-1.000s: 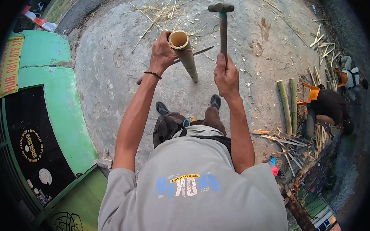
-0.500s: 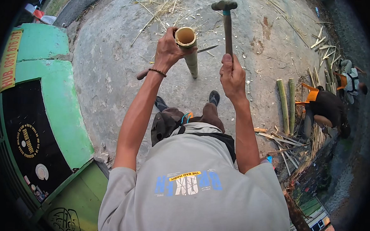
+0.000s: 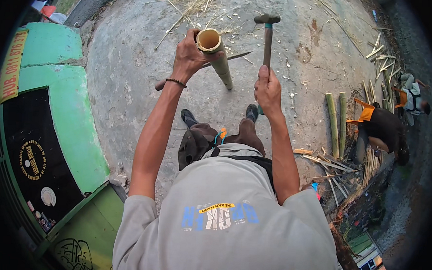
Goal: The person uses a hammer to drive a metal rod through a section of bamboo while holding it upright, then uses a blade to widen the hole and split the bamboo section lengthwise.
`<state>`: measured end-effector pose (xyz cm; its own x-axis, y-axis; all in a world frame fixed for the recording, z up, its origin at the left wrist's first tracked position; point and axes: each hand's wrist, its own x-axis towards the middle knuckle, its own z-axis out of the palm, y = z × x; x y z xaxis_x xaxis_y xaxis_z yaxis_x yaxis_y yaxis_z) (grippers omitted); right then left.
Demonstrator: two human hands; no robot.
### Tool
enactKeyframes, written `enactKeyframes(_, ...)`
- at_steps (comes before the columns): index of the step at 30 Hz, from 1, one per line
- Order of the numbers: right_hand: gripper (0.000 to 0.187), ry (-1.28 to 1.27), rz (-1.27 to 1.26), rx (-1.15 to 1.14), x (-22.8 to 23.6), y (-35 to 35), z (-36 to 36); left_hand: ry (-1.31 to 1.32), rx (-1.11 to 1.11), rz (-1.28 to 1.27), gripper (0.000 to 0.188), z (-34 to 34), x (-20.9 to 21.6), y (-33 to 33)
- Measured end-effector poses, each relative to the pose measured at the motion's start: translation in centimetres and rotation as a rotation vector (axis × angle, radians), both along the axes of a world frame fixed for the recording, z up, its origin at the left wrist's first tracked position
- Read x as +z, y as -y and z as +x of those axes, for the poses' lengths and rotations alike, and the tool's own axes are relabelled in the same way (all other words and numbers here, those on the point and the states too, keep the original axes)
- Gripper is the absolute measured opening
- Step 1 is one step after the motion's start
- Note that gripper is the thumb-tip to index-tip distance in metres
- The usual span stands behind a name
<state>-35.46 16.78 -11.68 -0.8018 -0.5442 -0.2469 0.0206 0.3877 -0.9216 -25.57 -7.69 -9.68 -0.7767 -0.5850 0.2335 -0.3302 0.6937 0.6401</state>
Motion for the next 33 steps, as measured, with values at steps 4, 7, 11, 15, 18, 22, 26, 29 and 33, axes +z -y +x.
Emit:
enactKeyframes(4,0.050,-0.117,-0.327,-0.065,2.9,-0.6,1.9,0.006,-0.010,-0.006,0.089,1.0,-0.2,-0.3)
enactKeyframes(7,0.051,-0.449,-0.038,0.013,-8.0,-1.4,3.9,0.016,-0.036,0.011,0.091,0.5,0.1,-1.3)
enactKeyframes(11,0.050,-0.590,0.198,-0.018,-18.3,-3.1,0.0,0.034,-0.112,0.034,0.090,-2.3,-0.1,-1.2)
enactKeyframes(15,0.048,0.301,-0.005,-0.157,-5.5,-3.7,0.3,0.144,-0.227,0.262,0.090,1.9,0.3,0.7)
enactKeyframes(18,0.050,0.221,-0.061,-0.106,-2.7,-5.1,-1.7,0.235,-0.426,0.321,0.096,2.2,0.7,2.4)
enactKeyframes(22,0.054,0.137,0.072,-0.082,-2.9,-7.5,-1.8,0.413,-0.394,0.128,0.102,3.1,3.0,1.2)
enactKeyframes(26,0.056,0.242,0.187,-0.052,-4.8,-9.4,0.9,0.365,-0.016,0.080,0.107,4.4,3.3,-2.4)
enactKeyframes(29,0.049,0.148,0.207,-0.023,-8.7,-10.6,3.1,0.270,0.219,0.120,0.104,4.1,3.3,-5.2)
enactKeyframes(33,0.054,-0.080,0.176,0.136,-6.3,-8.2,4.0,0.058,0.238,0.029,0.090,4.0,1.6,-4.0)
